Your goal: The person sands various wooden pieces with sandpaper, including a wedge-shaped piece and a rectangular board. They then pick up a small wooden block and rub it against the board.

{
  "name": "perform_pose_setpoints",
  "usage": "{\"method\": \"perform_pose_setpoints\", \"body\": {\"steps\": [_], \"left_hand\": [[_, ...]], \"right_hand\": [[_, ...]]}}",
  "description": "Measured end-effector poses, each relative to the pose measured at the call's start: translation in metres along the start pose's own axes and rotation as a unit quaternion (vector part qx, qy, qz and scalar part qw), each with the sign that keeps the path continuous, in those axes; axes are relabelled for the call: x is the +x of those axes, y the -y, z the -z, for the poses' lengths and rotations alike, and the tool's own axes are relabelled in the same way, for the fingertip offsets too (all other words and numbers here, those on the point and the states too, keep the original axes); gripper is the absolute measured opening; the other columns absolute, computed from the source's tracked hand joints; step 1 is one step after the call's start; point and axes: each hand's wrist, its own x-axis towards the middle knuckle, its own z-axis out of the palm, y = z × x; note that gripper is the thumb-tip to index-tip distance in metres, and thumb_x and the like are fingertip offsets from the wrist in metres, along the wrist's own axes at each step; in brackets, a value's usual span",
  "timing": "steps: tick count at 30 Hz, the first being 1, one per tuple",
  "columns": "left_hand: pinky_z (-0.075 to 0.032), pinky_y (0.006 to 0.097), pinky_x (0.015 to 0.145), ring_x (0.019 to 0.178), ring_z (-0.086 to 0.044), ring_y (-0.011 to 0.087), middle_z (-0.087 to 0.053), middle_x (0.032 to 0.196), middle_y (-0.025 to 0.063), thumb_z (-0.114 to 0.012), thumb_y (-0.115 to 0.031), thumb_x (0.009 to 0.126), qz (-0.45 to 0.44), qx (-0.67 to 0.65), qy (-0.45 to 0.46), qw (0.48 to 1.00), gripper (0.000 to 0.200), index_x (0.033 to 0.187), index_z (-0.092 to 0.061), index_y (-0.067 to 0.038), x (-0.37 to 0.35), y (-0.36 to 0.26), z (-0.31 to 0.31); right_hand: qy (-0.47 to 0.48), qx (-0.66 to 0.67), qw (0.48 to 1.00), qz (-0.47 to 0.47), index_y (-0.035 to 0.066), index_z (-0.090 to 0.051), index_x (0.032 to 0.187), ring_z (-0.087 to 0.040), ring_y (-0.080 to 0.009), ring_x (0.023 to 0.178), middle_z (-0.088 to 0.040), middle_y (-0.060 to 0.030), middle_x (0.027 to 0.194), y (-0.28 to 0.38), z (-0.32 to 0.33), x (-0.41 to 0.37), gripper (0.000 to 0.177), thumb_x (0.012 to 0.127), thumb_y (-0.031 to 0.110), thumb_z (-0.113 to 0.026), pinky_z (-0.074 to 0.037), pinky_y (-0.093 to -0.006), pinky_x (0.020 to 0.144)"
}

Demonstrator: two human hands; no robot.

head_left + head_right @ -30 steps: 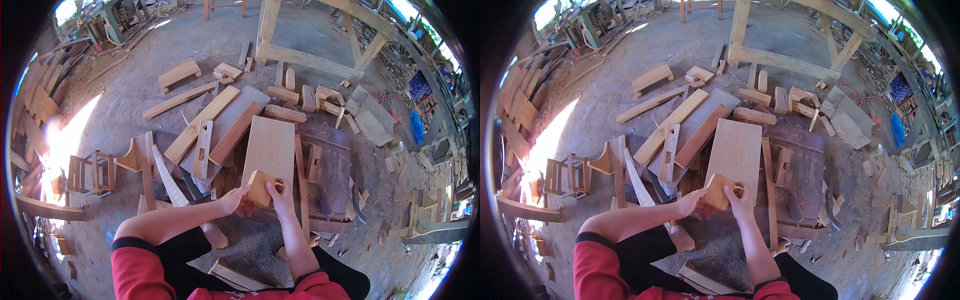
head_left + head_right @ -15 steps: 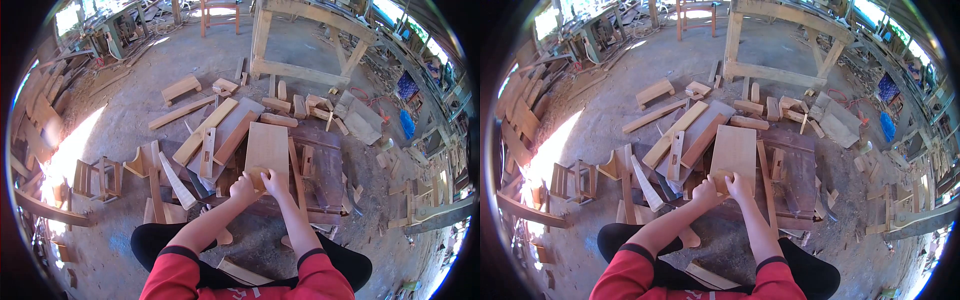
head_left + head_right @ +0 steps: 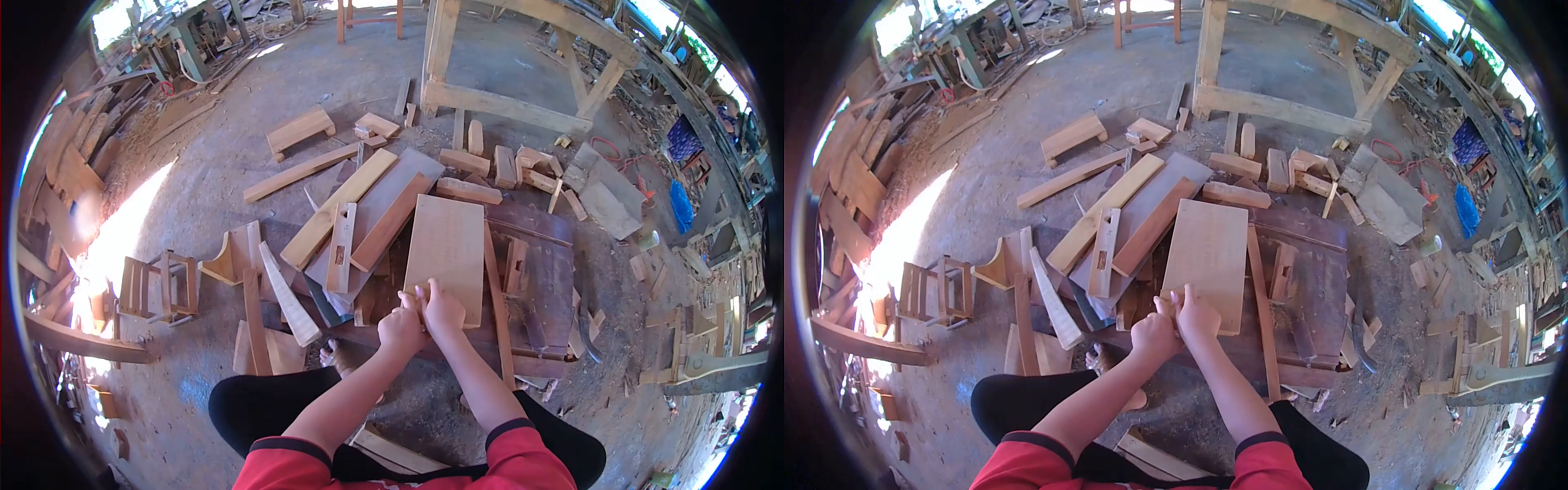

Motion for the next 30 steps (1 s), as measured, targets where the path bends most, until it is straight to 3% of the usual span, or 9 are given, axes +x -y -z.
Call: {"method": "perform_pose_setpoints", "body": {"steps": [4,6,9,10,12,17,20,23,30], "left_hand": [[-0.049,0.0324,0.049,0.060,-0.063,0.0213,-0.061,0.069,0.0130,-0.060,-0.039,0.068,-0.006,0.005,0.024,1.000,0.079,0.119,-0.030,0.012,0.059,-0.008,0.010],[-0.049,0.0326,0.048,0.058,-0.062,0.0212,-0.061,0.069,0.0120,-0.057,-0.033,0.072,-0.022,0.070,-0.055,0.996,0.070,0.118,-0.031,0.012,0.115,-0.013,0.010],[-0.049,0.0335,0.051,0.063,-0.063,0.0254,-0.062,0.076,0.0111,-0.051,-0.032,0.077,-0.106,0.024,-0.215,0.971,0.056,0.119,-0.033,0.000,0.259,-0.006,0.003],[-0.050,0.0343,0.056,0.071,-0.063,0.0253,-0.062,0.083,0.0132,-0.052,-0.034,0.077,-0.075,0.053,-0.059,0.994,0.057,0.116,-0.035,0.002,0.288,-0.018,0.041],[-0.050,0.0361,0.060,0.074,-0.063,0.0253,-0.063,0.082,0.0137,-0.056,-0.044,0.074,-0.072,0.104,-0.044,0.991,0.067,0.114,-0.035,0.006,0.313,-0.035,0.081],[-0.050,0.0355,0.060,0.069,-0.063,0.0257,-0.062,0.074,0.0148,-0.063,-0.059,0.061,-0.083,0.019,-0.104,0.991,0.092,0.112,-0.035,0.013,0.215,-0.026,0.084],[-0.050,0.0347,0.053,0.062,-0.063,0.0264,-0.061,0.068,0.0159,-0.063,-0.058,0.061,-0.124,0.008,0.018,0.992,0.091,0.110,-0.036,0.014,0.100,-0.015,0.065],[-0.047,0.0304,0.042,0.050,-0.061,0.0212,-0.060,0.059,0.0117,-0.062,-0.048,0.064,-0.152,-0.031,0.051,0.987,0.086,0.113,-0.033,0.017,0.028,-0.002,0.031],[-0.045,0.0279,0.038,0.047,-0.060,0.0192,-0.059,0.056,0.0087,-0.061,-0.044,0.065,-0.215,0.092,0.098,0.967,0.081,0.111,-0.035,0.017,0.014,-0.001,0.011]], "right_hand": [[0.001,-0.002,1.000,-0.027,0.015,-0.047,0.098,-0.060,-0.0340,0.069,-0.061,-0.0147,0.075,0.001,0.005,0.061,0.036,0.086,0.047,-0.037,-0.046,-0.0456,0.058],[-0.010,0.013,0.999,-0.039,0.015,-0.049,0.096,-0.060,-0.0337,0.071,-0.061,-0.0151,0.076,0.006,0.012,0.116,0.034,0.085,0.046,-0.038,-0.046,-0.0466,0.061],[-0.070,0.070,0.995,-0.027,0.010,-0.050,0.097,-0.058,-0.0352,0.081,-0.061,-0.0174,0.082,0.007,0.015,0.249,0.037,0.085,0.044,-0.040,-0.045,-0.0459,0.069],[-0.072,0.043,0.996,-0.019,0.007,-0.051,0.095,-0.058,-0.0356,0.081,-0.061,-0.0178,0.084,0.006,0.015,0.292,0.038,0.085,0.042,-0.039,-0.045,-0.0459,0.069],[-0.172,0.060,0.979,-0.091,0.006,-0.052,0.092,-0.058,-0.0358,0.079,-0.061,-0.0180,0.082,0.016,0.022,0.330,0.038,0.085,0.041,-0.039,-0.045,-0.0459,0.069],[-0.128,0.114,0.985,0.020,0.007,-0.050,0.094,-0.059,-0.0350,0.075,-0.061,-0.0163,0.079,0.014,0.080,0.217,0.037,0.082,0.043,-0.047,-0.047,-0.0436,0.065],[-0.053,0.080,0.995,-0.016,0.009,-0.049,0.094,-0.060,-0.0331,0.074,-0.061,-0.0143,0.077,-0.003,0.063,0.090,0.038,0.080,0.044,-0.050,-0.047,-0.0445,0.064],[-0.053,0.063,0.996,-0.012,0.010,-0.049,0.094,-0.059,-0.0340,0.070,-0.061,-0.0149,0.076,-0.020,0.033,0.004,0.036,0.080,0.044,-0.051,-0.046,-0.0446,0.059],[-0.086,0.080,0.992,-0.046,0.012,-0.049,0.094,-0.058,-0.0340,0.056,-0.059,-0.0151,0.065,-0.028,0.013,-0.031,0.034,0.081,0.043,-0.050,-0.045,-0.0456,0.050]]}}
